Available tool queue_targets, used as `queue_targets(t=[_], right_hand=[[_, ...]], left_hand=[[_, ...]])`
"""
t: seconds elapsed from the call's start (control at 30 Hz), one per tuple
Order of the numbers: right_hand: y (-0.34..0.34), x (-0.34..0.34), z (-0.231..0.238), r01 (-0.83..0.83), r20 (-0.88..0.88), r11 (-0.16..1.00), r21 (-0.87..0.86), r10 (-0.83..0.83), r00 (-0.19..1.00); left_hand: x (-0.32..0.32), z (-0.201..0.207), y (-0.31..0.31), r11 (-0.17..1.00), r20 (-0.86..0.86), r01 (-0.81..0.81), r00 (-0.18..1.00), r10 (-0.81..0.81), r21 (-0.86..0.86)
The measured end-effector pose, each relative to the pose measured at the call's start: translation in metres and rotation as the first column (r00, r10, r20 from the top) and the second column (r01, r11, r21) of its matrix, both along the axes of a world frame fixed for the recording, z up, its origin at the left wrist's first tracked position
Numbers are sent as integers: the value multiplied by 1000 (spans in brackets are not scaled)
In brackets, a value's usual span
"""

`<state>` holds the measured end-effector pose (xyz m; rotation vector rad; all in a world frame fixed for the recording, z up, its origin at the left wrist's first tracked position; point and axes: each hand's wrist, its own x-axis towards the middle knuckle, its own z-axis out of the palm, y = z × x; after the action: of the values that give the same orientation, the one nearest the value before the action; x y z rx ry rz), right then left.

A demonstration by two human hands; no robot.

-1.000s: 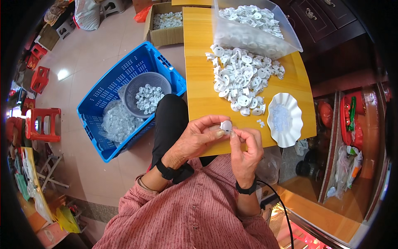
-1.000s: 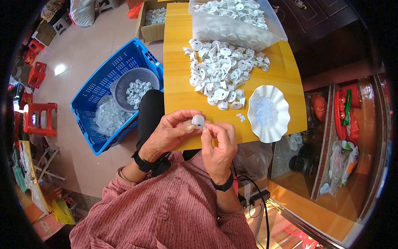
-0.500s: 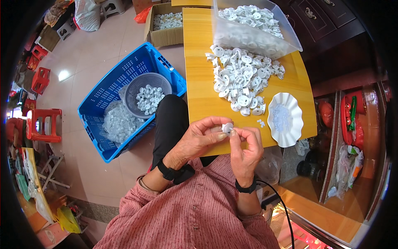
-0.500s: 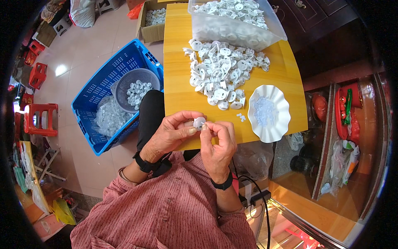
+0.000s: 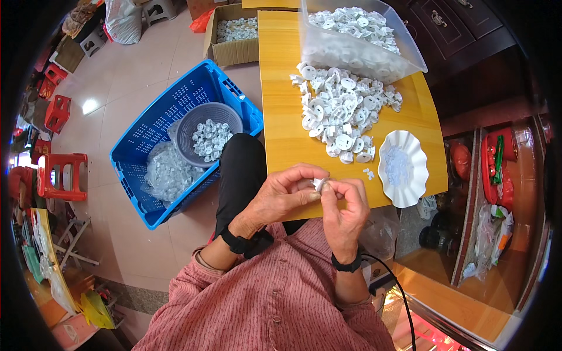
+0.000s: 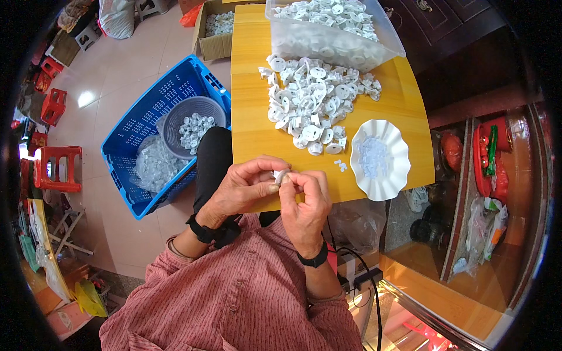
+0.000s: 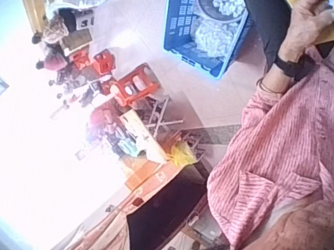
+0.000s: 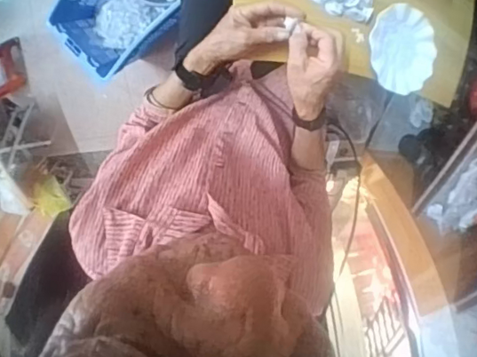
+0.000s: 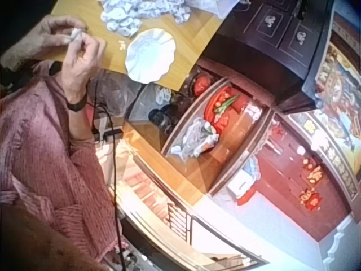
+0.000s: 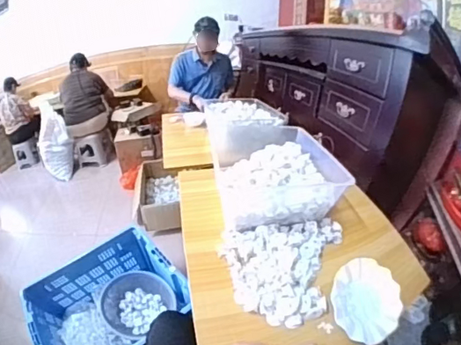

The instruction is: Assembling small white plastic shoe components by hand.

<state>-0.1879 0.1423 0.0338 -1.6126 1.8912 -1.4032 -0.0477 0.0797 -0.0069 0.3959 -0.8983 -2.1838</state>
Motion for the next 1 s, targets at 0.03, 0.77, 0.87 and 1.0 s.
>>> queue_targets(t=[0.03, 0.77, 0.87, 1.0], right_hand=[[0, 0, 0, -11, 3, 1000, 0, 11, 1000], [-6, 1, 0, -97, 146, 993, 61, 87, 985], [-3, -3, 6, -71, 136, 997, 42, 65, 989], [3, -12, 17, -28, 136, 1000, 10, 26, 990]], left_hand=[[1, 2, 0, 999, 33, 8, 999, -7, -33], [5, 1, -3, 997, 75, -65, 995, 68, -48], [11, 9, -4, 993, 106, -89, 990, 97, -78], [32, 18, -16, 972, 216, -215, 949, 231, -99]])
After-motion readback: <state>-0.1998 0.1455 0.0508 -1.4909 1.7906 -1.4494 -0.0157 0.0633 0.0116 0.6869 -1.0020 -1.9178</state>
